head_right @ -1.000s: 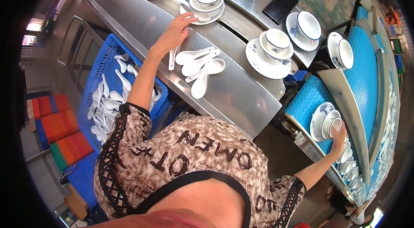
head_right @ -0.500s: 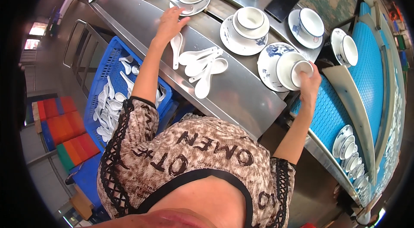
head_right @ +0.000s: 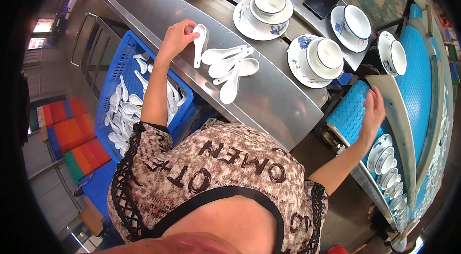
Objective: The person places spoons onto small plates and stacks bowls on top of them as they move along a conveyor belt in a commercial kitchen setting.
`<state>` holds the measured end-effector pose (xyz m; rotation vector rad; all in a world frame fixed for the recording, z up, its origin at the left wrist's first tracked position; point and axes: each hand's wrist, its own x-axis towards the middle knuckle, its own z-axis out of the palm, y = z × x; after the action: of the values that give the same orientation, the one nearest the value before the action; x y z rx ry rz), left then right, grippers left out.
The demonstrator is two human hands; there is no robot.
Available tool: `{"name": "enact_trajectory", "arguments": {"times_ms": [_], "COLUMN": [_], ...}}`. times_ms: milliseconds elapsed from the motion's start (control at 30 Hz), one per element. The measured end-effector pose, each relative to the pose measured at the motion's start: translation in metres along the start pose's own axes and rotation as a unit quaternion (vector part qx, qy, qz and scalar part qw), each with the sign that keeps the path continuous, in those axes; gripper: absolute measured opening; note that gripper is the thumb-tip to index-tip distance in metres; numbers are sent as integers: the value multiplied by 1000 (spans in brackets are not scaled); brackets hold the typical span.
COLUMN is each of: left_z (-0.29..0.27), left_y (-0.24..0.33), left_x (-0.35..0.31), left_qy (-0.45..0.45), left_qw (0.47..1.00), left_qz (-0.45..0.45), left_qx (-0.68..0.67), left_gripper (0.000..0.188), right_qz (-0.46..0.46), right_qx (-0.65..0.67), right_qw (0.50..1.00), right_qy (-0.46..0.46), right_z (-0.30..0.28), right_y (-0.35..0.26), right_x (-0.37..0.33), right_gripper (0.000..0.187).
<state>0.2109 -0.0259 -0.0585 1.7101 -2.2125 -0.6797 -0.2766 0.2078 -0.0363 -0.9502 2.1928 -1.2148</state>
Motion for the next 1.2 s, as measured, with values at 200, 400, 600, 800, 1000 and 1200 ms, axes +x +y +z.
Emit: {"name": "enact_trajectory", "arguments": {"times_ms": [200,400,600,800,1000,1200], "left_z": [27,26,19,36,34,38], "left_y": [-3,38,74,92,113,116], "left_x": [44,35,-30,-69,-70,-70], "left_qy": [62,-23,-201,-107,-175,-161], "left_qw": [989,970,951,971,976,985], "left_qz": [-41,-41,235,212,120,46], "left_qx": [-125,-238,-24,33,-50,36], "left_gripper": [25,35,48,62,35,38], "right_qz": [-78,76,91,84,54,-15], "right_qx": [-442,-465,-426,-139,50,6], "right_qw": [867,866,899,987,997,999], "right_qy": [216,165,52,6,27,-48], "right_z": [-98,-163,-225,-152,-36,37], "right_y": [55,80,177,108,44,1], "right_x": [-5,-12,-3,-32,-32,-9], "right_gripper": [41,44,35,35,40,37]}}
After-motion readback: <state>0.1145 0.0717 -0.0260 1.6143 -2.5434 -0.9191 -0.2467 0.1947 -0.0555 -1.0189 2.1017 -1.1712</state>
